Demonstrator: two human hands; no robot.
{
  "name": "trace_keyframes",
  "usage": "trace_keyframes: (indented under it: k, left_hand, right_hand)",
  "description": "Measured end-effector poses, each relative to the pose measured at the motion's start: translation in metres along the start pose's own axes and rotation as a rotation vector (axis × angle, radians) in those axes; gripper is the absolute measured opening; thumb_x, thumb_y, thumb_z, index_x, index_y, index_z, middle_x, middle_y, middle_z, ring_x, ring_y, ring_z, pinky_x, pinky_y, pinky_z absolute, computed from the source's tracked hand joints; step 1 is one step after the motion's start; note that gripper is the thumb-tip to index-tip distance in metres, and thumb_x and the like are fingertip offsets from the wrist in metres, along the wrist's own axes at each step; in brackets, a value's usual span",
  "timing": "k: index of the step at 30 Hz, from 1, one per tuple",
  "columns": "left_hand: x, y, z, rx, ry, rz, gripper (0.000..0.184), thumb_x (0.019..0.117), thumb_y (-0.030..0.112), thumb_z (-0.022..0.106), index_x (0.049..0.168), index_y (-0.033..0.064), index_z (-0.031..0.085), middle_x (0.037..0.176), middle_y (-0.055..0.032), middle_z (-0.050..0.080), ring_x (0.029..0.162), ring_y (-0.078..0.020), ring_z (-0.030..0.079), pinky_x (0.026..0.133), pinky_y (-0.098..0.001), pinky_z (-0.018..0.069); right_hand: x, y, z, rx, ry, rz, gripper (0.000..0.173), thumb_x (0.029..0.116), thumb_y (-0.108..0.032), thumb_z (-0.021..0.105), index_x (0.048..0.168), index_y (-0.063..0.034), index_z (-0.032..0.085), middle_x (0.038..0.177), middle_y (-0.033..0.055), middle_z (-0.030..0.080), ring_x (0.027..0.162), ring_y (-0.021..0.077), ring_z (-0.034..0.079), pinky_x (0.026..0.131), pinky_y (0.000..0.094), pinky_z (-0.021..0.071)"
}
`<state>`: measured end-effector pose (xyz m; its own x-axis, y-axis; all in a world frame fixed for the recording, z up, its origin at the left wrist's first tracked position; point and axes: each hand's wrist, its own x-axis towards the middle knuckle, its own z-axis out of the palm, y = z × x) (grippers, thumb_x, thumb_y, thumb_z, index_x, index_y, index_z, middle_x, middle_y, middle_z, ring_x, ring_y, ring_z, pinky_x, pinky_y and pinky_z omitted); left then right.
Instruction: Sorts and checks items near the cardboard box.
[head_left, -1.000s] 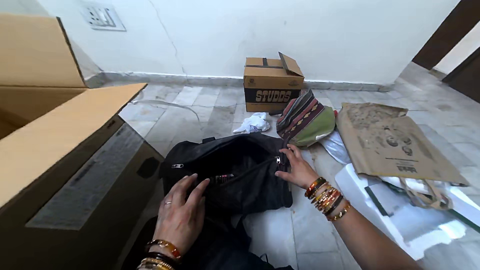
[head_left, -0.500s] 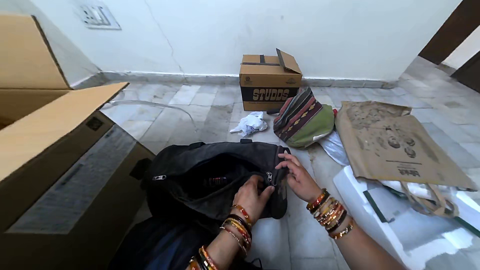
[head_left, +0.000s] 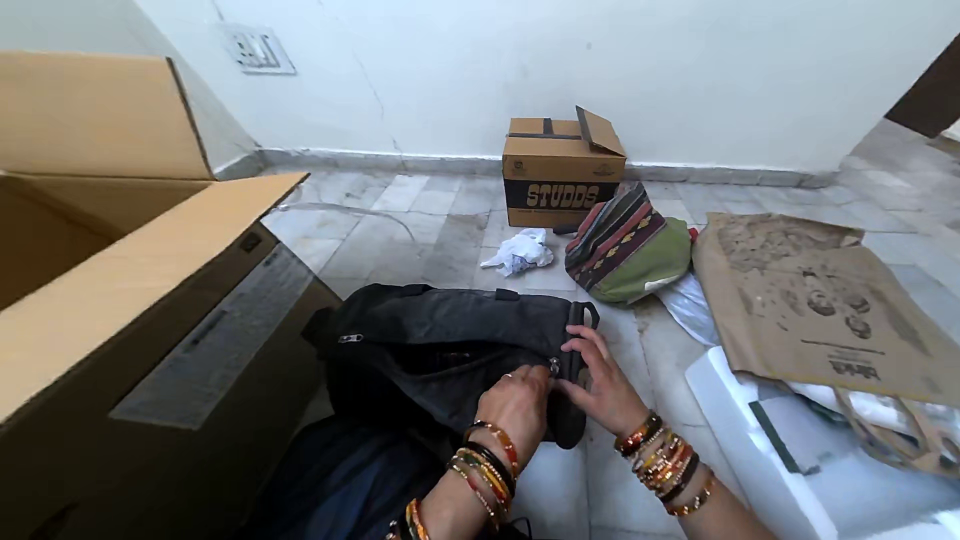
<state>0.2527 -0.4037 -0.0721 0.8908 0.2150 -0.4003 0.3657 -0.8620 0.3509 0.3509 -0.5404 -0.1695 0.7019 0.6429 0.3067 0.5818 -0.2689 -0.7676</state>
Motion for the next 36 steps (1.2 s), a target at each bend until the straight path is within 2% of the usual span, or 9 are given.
trace_keyframes:
  k: [3,8,10,14,20,24,28,36]
  left_hand:
    - [-0.001,0.005,-0.013,0.098,0.006,0.004,0.040,0.1122,0.024,0.034,0.134,0.0039,0.060,0.135,-0.0195,0.063,0.124,-0.0384,0.063,0.100,-0.0555,0.0504]
    - [0.009,0.003,-0.035,0.107,-0.070,-0.058,0.040,0.1120,0.024,0.032,0.137,0.0055,0.057,0.138,-0.0194,0.061,0.127,-0.0395,0.060,0.100,-0.0598,0.0482]
    - [0.014,0.002,-0.036,0.079,-0.092,-0.079,0.040,0.1119,0.026,0.032,0.137,0.0064,0.057,0.137,-0.0189,0.061,0.127,-0.0395,0.060,0.100,-0.0612,0.0478]
    - [0.018,-0.001,-0.041,0.020,-0.146,-0.102,0.040,0.1113,0.028,0.033,0.133,0.0049,0.058,0.131,-0.0218,0.064,0.125,-0.0416,0.061,0.098,-0.0638,0.0473]
    - [0.022,-0.002,-0.050,-0.044,-0.196,-0.093,0.041,0.1112,0.030,0.035,0.131,0.0053,0.062,0.130,-0.0218,0.065,0.125,-0.0405,0.060,0.100,-0.0643,0.0457]
    - [0.021,-0.004,-0.053,-0.063,-0.201,-0.112,0.039,0.1104,0.029,0.038,0.130,0.0062,0.063,0.128,-0.0212,0.066,0.123,-0.0396,0.062,0.099,-0.0635,0.0467]
    - [0.023,-0.012,-0.050,-0.054,-0.158,-0.090,0.037,0.1095,0.030,0.042,0.122,0.0065,0.067,0.118,-0.0203,0.069,0.115,-0.0388,0.065,0.094,-0.0617,0.0493]
    - [0.030,-0.021,-0.052,-0.062,-0.182,-0.103,0.038,0.1105,0.032,0.041,0.122,0.0086,0.068,0.120,-0.0177,0.069,0.117,-0.0358,0.065,0.098,-0.0597,0.0479]
  right_hand:
    - [0.002,0.004,-0.006,-0.071,0.057,-0.086,0.042,0.0837,-0.022,0.078,0.116,0.0026,0.067,0.125,0.0234,0.065,0.107,0.0293,0.068,0.087,0.0389,0.0585]
    - [0.005,0.002,-0.017,-0.123,0.018,-0.007,0.045,0.0870,-0.023,0.072,0.123,0.0035,0.063,0.116,0.0229,0.069,0.093,0.0320,0.072,0.080,0.0447,0.0600]
    - [0.006,0.001,-0.016,-0.118,0.026,0.052,0.047,0.0856,-0.024,0.070,0.124,0.0022,0.062,0.111,0.0216,0.070,0.090,0.0318,0.071,0.078,0.0465,0.0584]
    - [0.010,0.003,-0.015,-0.045,0.039,0.119,0.047,0.0796,-0.025,0.069,0.120,-0.0025,0.064,0.104,0.0148,0.071,0.086,0.0242,0.070,0.073,0.0427,0.0570]
    - [0.011,0.004,-0.019,0.074,0.040,0.157,0.044,0.0783,-0.023,0.066,0.117,-0.0028,0.063,0.103,0.0091,0.069,0.087,0.0128,0.066,0.075,0.0320,0.0551]
    - [0.013,-0.001,-0.020,0.116,0.012,0.176,0.042,0.0793,-0.019,0.066,0.118,-0.0024,0.063,0.102,0.0087,0.068,0.087,0.0130,0.066,0.076,0.0334,0.0551]
    - [0.016,-0.006,-0.022,0.136,-0.031,0.218,0.040,0.0816,-0.017,0.067,0.119,-0.0032,0.063,0.102,0.0100,0.069,0.090,0.0160,0.067,0.080,0.0372,0.0562]
    - [0.019,-0.004,-0.018,0.175,-0.048,0.191,0.038,0.0817,-0.018,0.064,0.118,-0.0052,0.063,0.104,0.0078,0.070,0.093,0.0139,0.068,0.082,0.0352,0.0566]
